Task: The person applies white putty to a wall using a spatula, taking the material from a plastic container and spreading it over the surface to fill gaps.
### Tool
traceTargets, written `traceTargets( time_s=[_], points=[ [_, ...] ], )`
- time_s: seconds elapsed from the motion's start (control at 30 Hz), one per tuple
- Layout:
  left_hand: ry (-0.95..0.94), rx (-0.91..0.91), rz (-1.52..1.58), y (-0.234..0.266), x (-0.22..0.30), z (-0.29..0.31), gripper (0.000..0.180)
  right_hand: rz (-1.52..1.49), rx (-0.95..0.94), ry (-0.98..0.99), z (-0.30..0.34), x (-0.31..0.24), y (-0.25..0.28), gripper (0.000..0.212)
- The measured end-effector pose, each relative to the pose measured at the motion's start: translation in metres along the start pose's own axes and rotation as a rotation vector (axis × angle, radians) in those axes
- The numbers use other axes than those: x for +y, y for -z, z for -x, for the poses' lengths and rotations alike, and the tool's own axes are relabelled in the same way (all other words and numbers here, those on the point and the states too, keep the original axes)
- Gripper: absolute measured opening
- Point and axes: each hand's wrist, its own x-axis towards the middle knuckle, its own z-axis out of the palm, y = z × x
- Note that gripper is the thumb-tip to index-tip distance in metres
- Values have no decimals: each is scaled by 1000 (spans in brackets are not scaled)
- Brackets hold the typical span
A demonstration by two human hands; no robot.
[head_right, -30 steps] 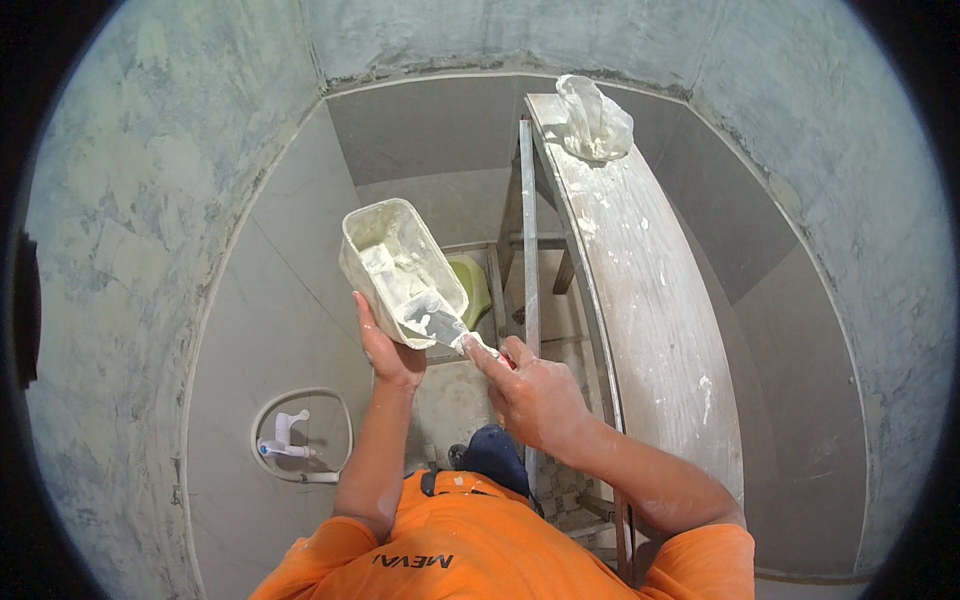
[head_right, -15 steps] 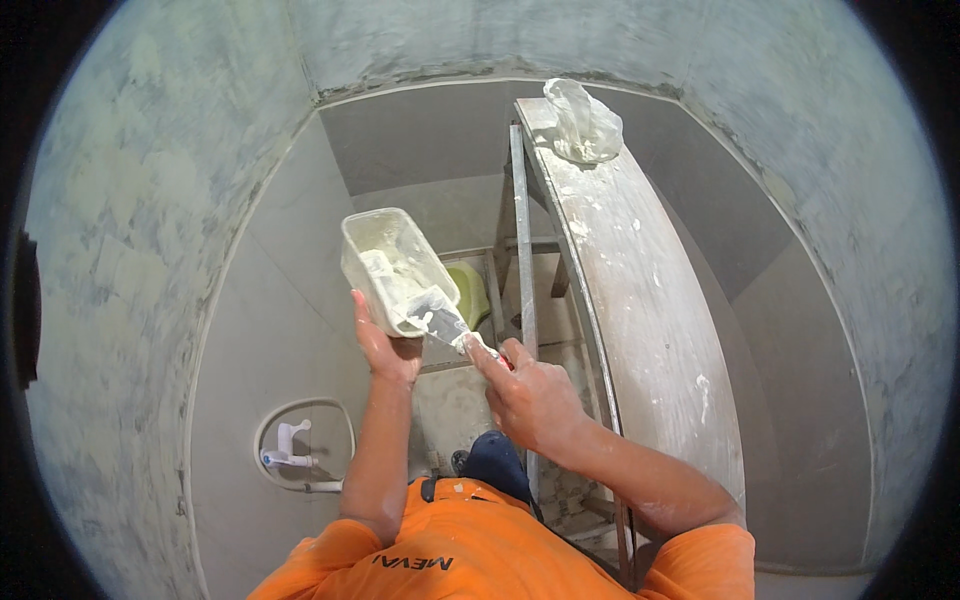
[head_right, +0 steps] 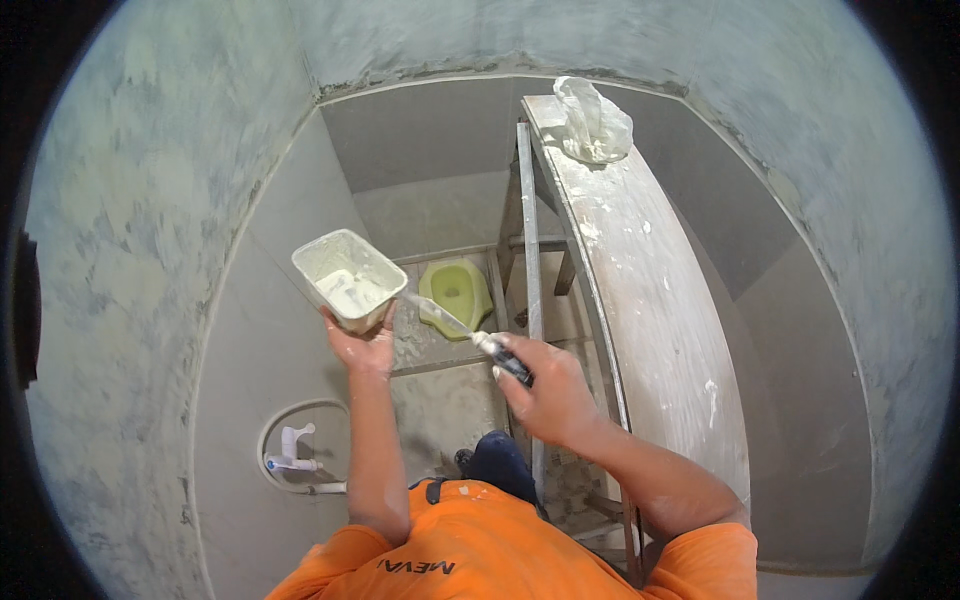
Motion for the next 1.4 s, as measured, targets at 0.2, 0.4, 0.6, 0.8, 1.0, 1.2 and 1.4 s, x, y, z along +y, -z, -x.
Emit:
traceTargets(
  time_s=[0.2, 0.4, 0.6, 0.8, 1.0, 1.2, 1.4],
  points=[
    [214, -194, 4, 13, -54, 16, 68, -988, -298, -816, -9, 5, 6, 23],
    [280, -385, 150, -15, -79, 52, 65, -976, -381, -848, -7, 7, 4, 22],
    [68, -300, 188, -26, -27, 25, 60, -975, -496, -903, -9, 11, 4, 27],
    [-40, -415, 112, -48, 0, 22, 63, -921, -237, -787, -20, 17, 35, 19],
    [-62, -605, -433, -53, -58, 55, 63, -126, -9, -303, -20, -31, 98, 28],
    [697, -581, -21, -42, -126, 103, 71, 420, 129, -314, 19, -108, 140, 42],
    [1005, -698, -176, -62, -164, 192, 75, 799, 387, -398, 86, -156, 179, 42]
  ],
)
